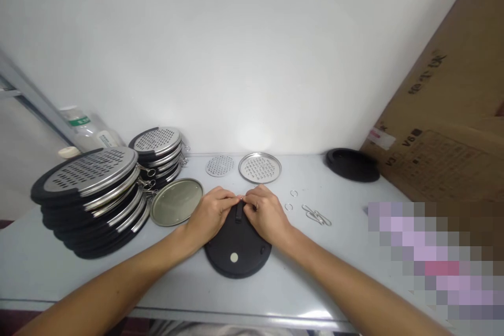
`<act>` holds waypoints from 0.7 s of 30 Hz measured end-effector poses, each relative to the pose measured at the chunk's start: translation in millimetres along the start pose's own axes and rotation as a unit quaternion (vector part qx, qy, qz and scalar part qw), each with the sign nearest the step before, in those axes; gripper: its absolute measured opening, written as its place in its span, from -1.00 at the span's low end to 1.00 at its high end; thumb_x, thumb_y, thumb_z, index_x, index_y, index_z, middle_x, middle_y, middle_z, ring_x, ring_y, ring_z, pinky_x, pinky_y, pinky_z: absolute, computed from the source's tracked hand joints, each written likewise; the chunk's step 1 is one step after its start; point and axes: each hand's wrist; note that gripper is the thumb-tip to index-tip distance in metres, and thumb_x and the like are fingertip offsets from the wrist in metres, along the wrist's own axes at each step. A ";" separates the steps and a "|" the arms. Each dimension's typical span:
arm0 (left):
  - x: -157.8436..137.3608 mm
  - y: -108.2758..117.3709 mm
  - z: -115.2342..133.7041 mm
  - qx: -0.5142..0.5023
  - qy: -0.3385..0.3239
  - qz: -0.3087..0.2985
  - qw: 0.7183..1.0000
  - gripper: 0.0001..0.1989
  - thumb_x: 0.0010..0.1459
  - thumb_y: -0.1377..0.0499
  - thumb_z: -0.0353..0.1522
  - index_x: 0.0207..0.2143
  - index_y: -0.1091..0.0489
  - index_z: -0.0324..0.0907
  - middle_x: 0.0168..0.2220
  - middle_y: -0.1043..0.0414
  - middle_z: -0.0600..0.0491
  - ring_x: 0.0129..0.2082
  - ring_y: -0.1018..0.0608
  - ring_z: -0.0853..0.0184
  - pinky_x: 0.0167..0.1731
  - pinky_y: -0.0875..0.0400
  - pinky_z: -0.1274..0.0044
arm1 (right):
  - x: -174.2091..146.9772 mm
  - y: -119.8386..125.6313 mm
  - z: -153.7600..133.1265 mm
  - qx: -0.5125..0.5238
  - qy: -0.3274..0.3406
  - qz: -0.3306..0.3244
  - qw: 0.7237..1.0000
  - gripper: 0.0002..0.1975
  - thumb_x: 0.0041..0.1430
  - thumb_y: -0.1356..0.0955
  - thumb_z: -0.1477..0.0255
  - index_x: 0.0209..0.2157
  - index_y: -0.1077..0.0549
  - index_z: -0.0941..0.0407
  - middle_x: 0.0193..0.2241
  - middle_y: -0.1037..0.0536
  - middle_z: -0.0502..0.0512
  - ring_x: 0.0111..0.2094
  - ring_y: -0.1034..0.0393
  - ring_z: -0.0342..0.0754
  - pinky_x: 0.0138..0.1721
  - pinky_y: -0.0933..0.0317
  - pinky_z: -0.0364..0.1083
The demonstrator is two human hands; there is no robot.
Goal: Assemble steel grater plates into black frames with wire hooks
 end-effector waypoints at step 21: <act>2.1 39.0 20.9 -0.024 0.052 -0.062 0.996 -0.61 0.19 -0.25 -0.24 0.07 -0.41 -0.06 0.03 -0.41 -0.05 0.05 -0.41 0.14 0.06 -0.35 0.26 | 10.1 35.7 14.3 0.081 -0.137 -0.143 0.977 -0.80 0.22 -0.28 0.43 -0.24 -0.55 0.10 -0.34 -0.61 0.06 -0.31 -0.47 -0.02 -0.25 -0.24 -0.10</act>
Point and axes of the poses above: each hand's wrist, its own x-axis towards the middle knuckle, its own y-axis out of the back of the hand, z = x × y
